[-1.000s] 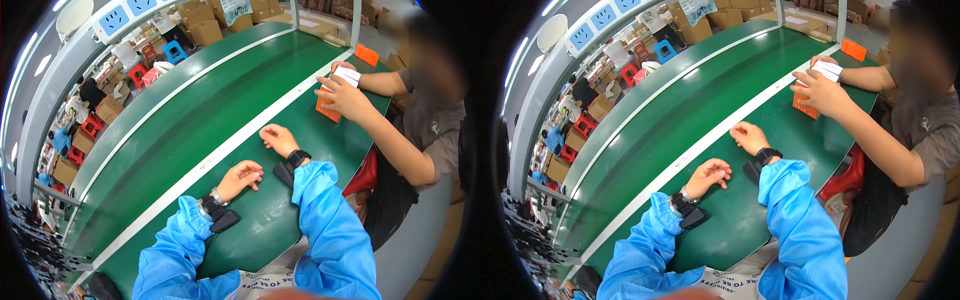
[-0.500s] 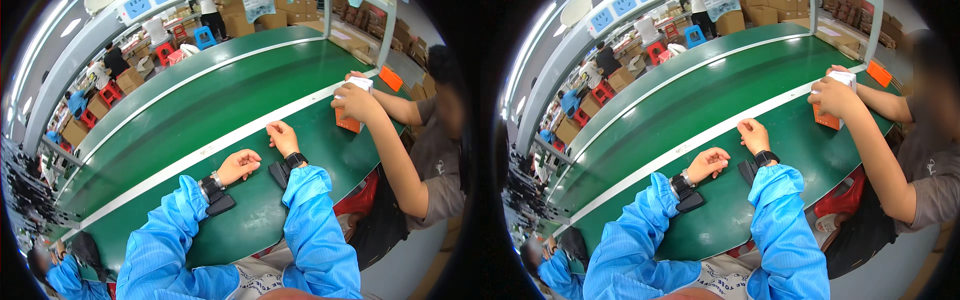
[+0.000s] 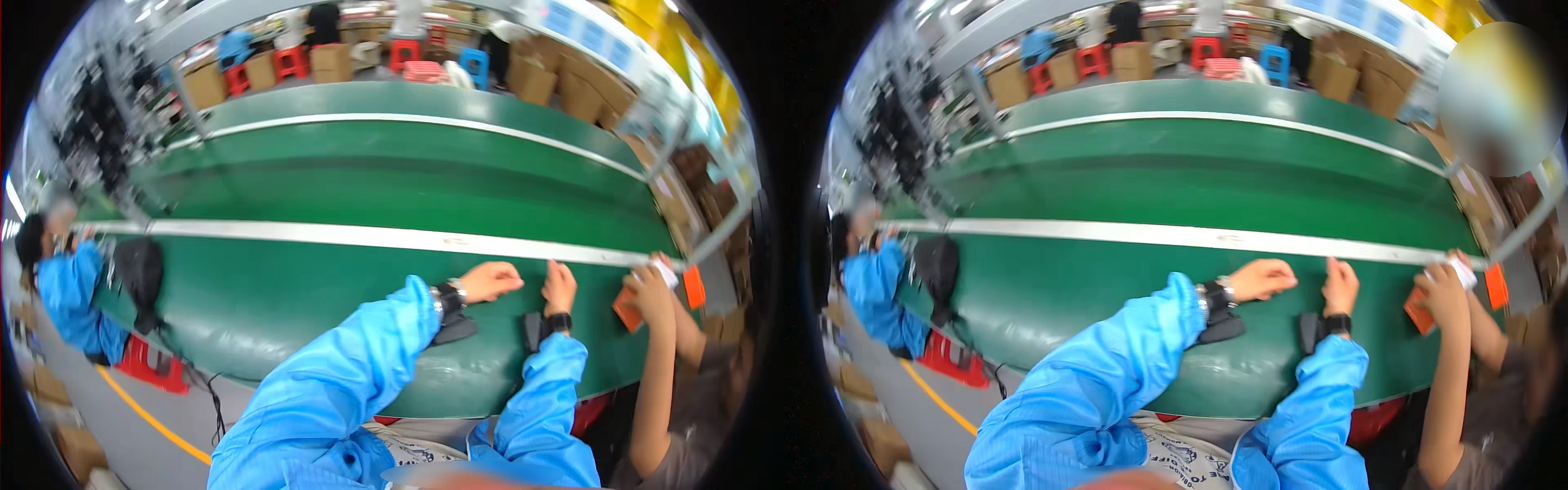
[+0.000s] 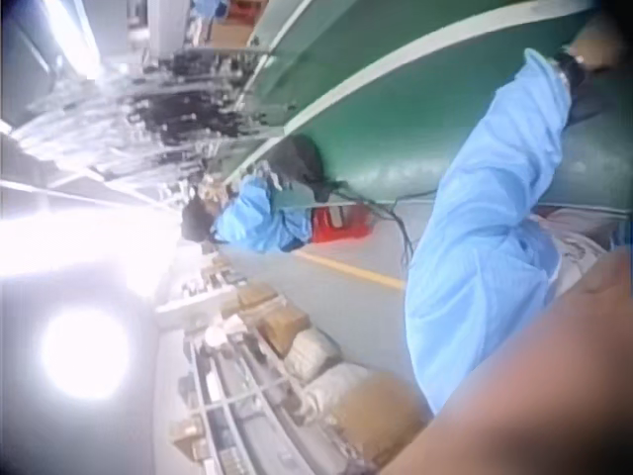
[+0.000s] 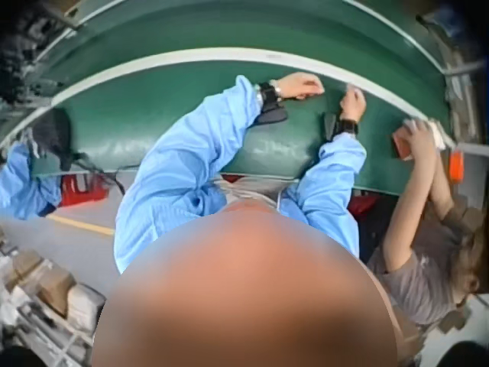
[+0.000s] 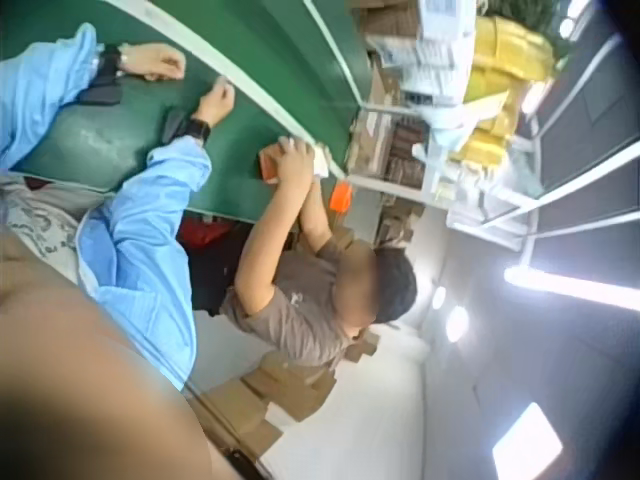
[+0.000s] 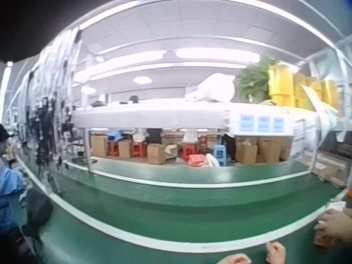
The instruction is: Assembling and packaging products into boxes on an industrial assembly line.
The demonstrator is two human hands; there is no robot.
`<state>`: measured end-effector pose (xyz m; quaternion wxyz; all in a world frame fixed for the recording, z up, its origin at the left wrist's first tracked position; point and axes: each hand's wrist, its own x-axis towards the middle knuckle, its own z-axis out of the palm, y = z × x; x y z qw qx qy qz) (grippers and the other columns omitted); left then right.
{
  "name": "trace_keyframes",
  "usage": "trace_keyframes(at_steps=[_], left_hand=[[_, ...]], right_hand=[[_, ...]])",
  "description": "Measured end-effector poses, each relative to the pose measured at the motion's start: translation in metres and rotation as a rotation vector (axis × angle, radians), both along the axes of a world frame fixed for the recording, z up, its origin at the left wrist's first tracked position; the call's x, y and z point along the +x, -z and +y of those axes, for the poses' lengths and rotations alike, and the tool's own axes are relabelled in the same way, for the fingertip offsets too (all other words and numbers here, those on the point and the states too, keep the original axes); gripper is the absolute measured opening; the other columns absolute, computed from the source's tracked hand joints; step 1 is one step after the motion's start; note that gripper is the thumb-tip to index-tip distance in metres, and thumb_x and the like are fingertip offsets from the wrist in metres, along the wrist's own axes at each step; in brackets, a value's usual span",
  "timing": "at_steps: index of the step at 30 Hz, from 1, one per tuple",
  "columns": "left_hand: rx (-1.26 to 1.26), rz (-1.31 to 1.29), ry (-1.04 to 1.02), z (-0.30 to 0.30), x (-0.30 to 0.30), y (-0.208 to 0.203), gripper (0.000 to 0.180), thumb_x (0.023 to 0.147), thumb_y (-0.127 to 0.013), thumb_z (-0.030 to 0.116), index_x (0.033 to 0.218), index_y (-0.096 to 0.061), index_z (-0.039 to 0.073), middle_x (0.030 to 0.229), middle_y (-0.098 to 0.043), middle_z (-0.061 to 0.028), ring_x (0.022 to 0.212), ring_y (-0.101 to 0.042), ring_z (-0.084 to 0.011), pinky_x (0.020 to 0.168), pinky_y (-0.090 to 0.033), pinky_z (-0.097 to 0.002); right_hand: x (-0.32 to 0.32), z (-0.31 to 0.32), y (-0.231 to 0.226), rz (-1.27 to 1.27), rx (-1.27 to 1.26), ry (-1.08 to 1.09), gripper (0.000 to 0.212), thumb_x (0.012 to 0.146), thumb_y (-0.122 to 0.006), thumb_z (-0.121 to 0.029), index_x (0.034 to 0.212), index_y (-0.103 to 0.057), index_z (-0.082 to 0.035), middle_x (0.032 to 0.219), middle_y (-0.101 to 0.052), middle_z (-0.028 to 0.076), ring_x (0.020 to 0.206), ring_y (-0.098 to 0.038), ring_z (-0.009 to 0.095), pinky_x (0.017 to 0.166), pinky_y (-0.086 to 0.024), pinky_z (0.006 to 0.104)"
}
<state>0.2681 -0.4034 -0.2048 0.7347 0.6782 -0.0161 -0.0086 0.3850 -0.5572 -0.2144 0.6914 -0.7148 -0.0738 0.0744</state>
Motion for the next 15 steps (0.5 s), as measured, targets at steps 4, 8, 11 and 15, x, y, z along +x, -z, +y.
trace_keyframes(at_steps=[4,8,11,15], left_hand=[[0.056,-0.056,-0.051,0.004,-0.01,0.002,0.024,0.079,-0.056,0.033,0.076,-0.056,0.009,0.059,-0.048,0.0023,0.054,-0.044,-0.0053,0.044,-0.035,-0.0205],[0.287,-0.307,-0.154,0.003,-0.013,0.003,0.027,0.078,-0.056,0.032,0.07,-0.058,0.007,0.062,-0.056,-0.0028,0.061,-0.052,-0.0129,0.054,-0.041,-0.028],[0.467,-0.266,-0.117,0.023,-0.024,0.006,0.021,0.081,-0.052,0.024,0.082,-0.063,0.007,0.074,-0.06,-0.0099,0.071,-0.057,-0.0194,0.066,-0.045,-0.0287],[0.009,-0.041,-0.168,0.069,-0.038,0.002,0.031,0.084,-0.049,0.025,0.058,-0.038,0.011,0.047,-0.026,0.0024,0.038,-0.025,-0.0096,0.036,-0.02,-0.0274]], right_hand=[[-0.004,0.003,-0.005,-0.001,0.013,-0.059,0.031,0.082,-0.054,-0.024,0.058,-0.037,-0.015,0.046,-0.026,-0.008,0.035,-0.024,0.002,0.03,-0.015,0.0188],[0.0,-0.022,0.003,-0.056,0.062,-0.089,0.027,0.084,-0.05,-0.02,0.061,-0.039,-0.015,0.045,-0.026,-0.007,0.034,-0.023,0.003,0.03,-0.015,0.0193],[-0.008,-0.019,-0.008,-0.165,0.204,-0.066,0.017,0.081,-0.05,-0.011,0.067,-0.041,-0.014,0.052,-0.031,-0.007,0.042,-0.029,0.002,0.036,-0.022,0.019],[-0.033,-0.086,-0.02,-0.043,0.771,0.129,0.027,0.077,-0.046,-0.004,0.057,-0.031,-0.013,0.051,-0.025,-0.002,0.042,-0.028,0.01,0.038,-0.024,0.0217]])
